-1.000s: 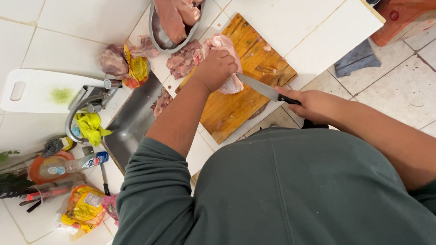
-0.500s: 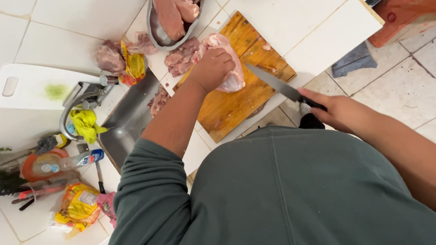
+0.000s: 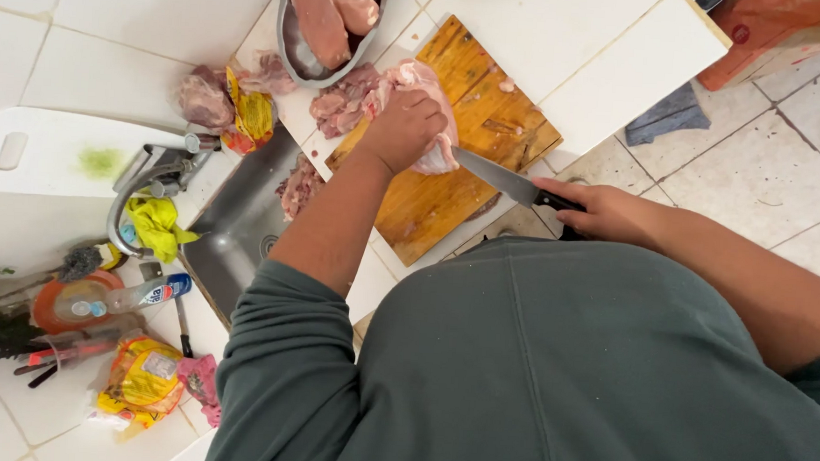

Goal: Cutting and deboning a whole chicken carcass on a wooden cutting board using a knife.

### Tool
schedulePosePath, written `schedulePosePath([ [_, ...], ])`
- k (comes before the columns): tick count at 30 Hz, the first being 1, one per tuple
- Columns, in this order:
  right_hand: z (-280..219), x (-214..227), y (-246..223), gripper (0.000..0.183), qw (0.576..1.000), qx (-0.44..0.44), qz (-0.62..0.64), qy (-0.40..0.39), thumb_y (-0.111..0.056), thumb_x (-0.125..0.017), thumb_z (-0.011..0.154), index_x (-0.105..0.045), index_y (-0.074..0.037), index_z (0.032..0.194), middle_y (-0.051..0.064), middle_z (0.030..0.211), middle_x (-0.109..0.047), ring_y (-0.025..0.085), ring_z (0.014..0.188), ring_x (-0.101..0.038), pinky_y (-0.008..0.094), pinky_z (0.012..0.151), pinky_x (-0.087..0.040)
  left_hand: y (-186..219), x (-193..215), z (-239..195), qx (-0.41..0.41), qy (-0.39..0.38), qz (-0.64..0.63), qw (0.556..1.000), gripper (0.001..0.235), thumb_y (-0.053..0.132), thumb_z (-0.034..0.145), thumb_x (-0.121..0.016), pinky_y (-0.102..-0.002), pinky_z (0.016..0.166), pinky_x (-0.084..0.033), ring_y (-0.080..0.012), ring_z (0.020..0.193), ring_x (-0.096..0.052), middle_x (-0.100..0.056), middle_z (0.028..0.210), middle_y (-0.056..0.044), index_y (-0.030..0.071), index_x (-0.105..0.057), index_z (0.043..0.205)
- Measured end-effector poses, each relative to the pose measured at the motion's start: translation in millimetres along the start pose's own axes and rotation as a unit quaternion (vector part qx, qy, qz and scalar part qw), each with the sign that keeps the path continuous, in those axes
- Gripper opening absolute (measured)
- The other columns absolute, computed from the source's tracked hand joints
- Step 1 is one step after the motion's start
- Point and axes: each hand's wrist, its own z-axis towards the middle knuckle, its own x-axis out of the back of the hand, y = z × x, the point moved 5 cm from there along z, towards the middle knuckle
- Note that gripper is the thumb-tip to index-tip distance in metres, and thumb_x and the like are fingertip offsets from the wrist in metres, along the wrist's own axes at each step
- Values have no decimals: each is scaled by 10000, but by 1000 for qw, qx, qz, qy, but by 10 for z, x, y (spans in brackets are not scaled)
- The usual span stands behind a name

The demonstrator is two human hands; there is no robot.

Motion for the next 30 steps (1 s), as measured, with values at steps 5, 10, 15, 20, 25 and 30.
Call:
schedulePosePath([
  [5, -39, -39, 7, 683, 999, -6, -22, -22, -316, -550, 955, -335, -504, 1576, 236, 1342, -661, 454, 1220, -626, 502, 1034, -517, 13, -10, 8, -2, 17, 5, 1000, 197, 301, 747, -754, -388, 785, -483, -226, 961, -581, -584, 887, 21, 234, -630, 885],
  [10, -259, 17, -124, 673, 998, -8, -52, -28, -307, -542, 963, -332, -504, 1572, 258, 1333, -656, 468, 1211, -629, 516, 1037, -517, -1, -52, -24, -11, 14, 3, 1000, 217, 298, 751, -751, -397, 801, -483, -237, 986, -575, -579, 905, 16, 230, -628, 916],
  [15, -388, 135, 37, 660, 997, -2, -68, -26, -241, -460, 965, -332, -407, 1591, -23, 1401, -680, 202, 1000, -759, 351, 944, -568, 144, 346, 173, 61, -101, 29, 993, 166, 185, 868, -639, -398, 1050, -394, -230, 1111, -568, -662, 1109, -15, 158, -650, 1031],
  [20, -609, 175, 81, 621, 994, -103, -19, 15, -211, -503, 1028, -392, -462, 1586, 61, 1093, -789, 192, 724, -665, 326, 710, -538, 358, 380, 128, 38, -138, 22, 990, 213, 191, 876, -634, -414, 1087, -334, -251, 1078, -573, -665, 1076, -47, 153, -617, 1084],
  [25, -658, 122, 120, 614, 990, -133, 37, 21, -222, -482, 1046, -369, -448, 1606, 37, 1200, -766, 190, 800, -672, 321, 785, -532, 498, 412, 115, -19, -138, 23, 990, 102, 178, 875, -626, -386, 1127, -323, -222, 1041, -561, -672, 1066, -21, 152, -674, 961],
  [30, -543, -7, 204, 653, 998, -60, -2, -1, -222, -469, 1015, -300, -387, 1624, 33, 1294, -737, 198, 825, -733, 331, 788, -573, 655, 536, 108, -34, -248, -24, 968, 79, 168, 857, -665, -426, 1155, -318, -232, 1132, -548, -667, 1095, 0, 196, -714, 912],
])
